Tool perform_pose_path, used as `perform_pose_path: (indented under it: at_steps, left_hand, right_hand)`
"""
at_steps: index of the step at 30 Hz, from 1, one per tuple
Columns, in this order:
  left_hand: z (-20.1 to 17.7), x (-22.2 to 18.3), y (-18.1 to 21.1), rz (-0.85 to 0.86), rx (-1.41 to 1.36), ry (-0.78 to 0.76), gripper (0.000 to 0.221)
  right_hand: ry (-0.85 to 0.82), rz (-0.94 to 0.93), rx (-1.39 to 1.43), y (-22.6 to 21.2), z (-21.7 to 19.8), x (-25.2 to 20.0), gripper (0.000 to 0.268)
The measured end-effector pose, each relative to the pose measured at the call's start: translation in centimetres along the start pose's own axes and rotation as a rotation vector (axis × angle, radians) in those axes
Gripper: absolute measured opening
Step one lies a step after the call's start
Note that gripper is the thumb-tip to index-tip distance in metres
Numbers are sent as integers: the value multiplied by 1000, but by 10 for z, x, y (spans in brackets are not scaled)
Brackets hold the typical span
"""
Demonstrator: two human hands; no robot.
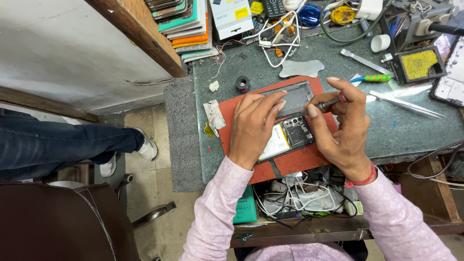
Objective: The person receives a disassembled smartphone and proceeds to work on its internal components. They use a screwdriver to remove screws from the back cover and then use a soldering iron to work on the circuit board.
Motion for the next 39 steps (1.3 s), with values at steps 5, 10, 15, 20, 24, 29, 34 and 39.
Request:
perform_pose_path:
  at_steps: [5, 10, 15, 20, 24, 29, 34, 39]
  left_hand:
    - [-1, 0, 4, 23, -22, -13, 24]
    - [-3, 0, 5, 18, -37, -27, 26]
    - [-5, 1, 7, 29, -18, -14, 25]
    - [-11, 0, 6, 28, -49, 13, 28]
    - [-11, -1, 0, 4, -79, 9, 34]
    - [-7, -2, -3, 0, -102, -28, 44]
    - [-6, -3, -2, 6, -88, -42, 47]
    - [-5, -4, -4, 11, -104, -33, 49]
  right_hand:
    - [-52, -18, -85, -6, 6, 2, 52]
    - [-65, -45, -99, -10, 10, 4, 52]
    - [-66, -48, -104, -8, 10, 3, 52]
    - [-65, -54, -102, -8, 9, 2, 51]
    - [-28, -63, -68, -7, 6, -2, 51]
    - [19, -76, 97, -4, 2, -5, 48]
    - [-6, -65, 130, -5, 4, -4, 44]
    - [-24, -72, 107, -6, 10, -4, 44]
Point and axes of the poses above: each hand's wrist, its own x-axis towards the middle knuckle, its own z-axis out of the palm, y = z × x, the point moved 10 cm from there along x, towards the middle knuckle, and after that the axes turned 1 degree about -x, right-handed, at the moved point
